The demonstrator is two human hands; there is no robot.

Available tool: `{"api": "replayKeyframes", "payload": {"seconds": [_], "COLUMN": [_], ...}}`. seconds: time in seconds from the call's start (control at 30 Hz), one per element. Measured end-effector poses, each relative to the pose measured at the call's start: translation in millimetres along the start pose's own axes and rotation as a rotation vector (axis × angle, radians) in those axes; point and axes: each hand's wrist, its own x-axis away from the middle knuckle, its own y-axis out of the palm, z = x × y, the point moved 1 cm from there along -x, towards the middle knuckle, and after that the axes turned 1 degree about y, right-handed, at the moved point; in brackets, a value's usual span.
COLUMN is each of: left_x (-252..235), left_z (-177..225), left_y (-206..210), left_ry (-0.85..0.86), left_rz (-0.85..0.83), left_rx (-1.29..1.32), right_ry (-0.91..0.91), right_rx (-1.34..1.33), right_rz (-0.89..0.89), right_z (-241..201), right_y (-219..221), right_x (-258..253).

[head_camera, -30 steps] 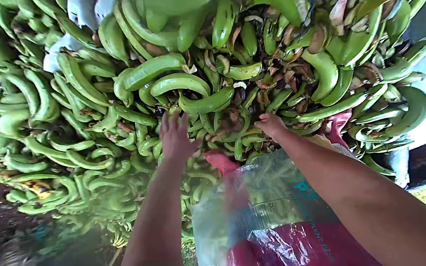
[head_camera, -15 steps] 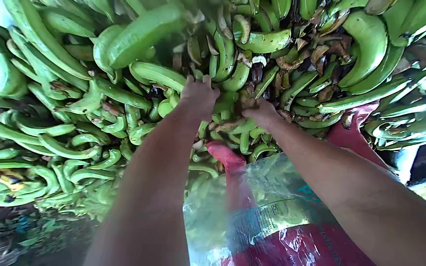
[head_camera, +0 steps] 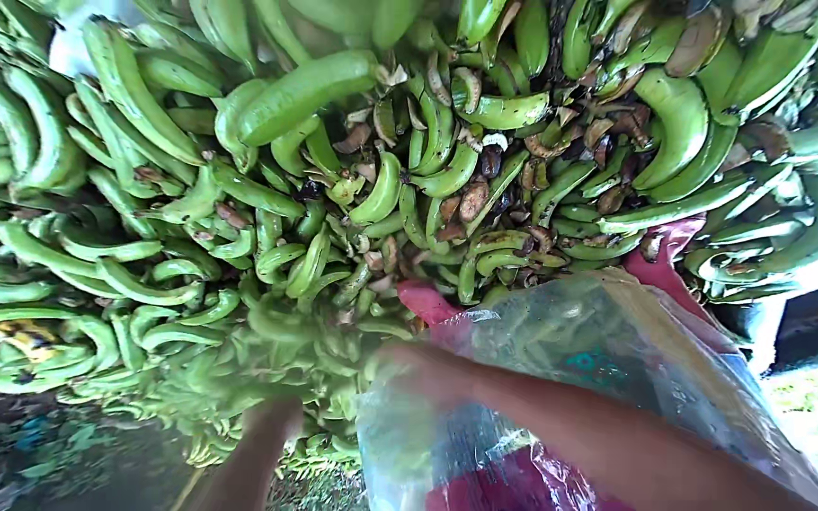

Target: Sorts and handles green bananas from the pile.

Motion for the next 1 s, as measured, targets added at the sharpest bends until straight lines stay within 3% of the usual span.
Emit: {"api": "replayKeyframes", "payload": {"seconds": [0.07, 0.13, 0.2, 0.27, 0.37, 0.53, 0.77, 0.87, 1.0], "left_x": [25, 41, 58, 71, 68, 66, 72, 64, 70], "left_z": [16, 46, 88, 126, 167, 208, 195, 202, 200], "left_y": [-48, -110, -181, -246, -309, -321, -309, -315, -286], "left_ry": [0.131, 0.322, 0.537, 0.638, 0.588, 0.398, 0.525, 0.541, 0.651], "left_rz": [0.193, 0.606, 0.885, 0.967, 0.967, 0.92, 0.796, 0.722, 0.648], "left_rx": [0.23, 0.469, 0.621, 0.722, 0.894, 0.872, 1.166, 1.157, 1.362], "right_ry": [0.151, 0.294, 0.337, 0.362, 0.397, 0.41, 0.406, 0.314, 0.311], "right_rx": [-0.016, -0.065, -0.192, -0.306, -0.46, -0.616, -0.582, -0.675, -0.802], "right_rz": [0.267, 0.513, 0.695, 0.76, 0.756, 0.804, 0.688, 0.723, 0.742], "right_z": [25, 52, 75, 90, 103, 137, 145, 139, 138], "right_y": [-37, -71, -87, -85, -69, -52, -51, -60, -64], "right_x": [17, 39, 72, 107, 149, 177, 177, 177, 171]}}
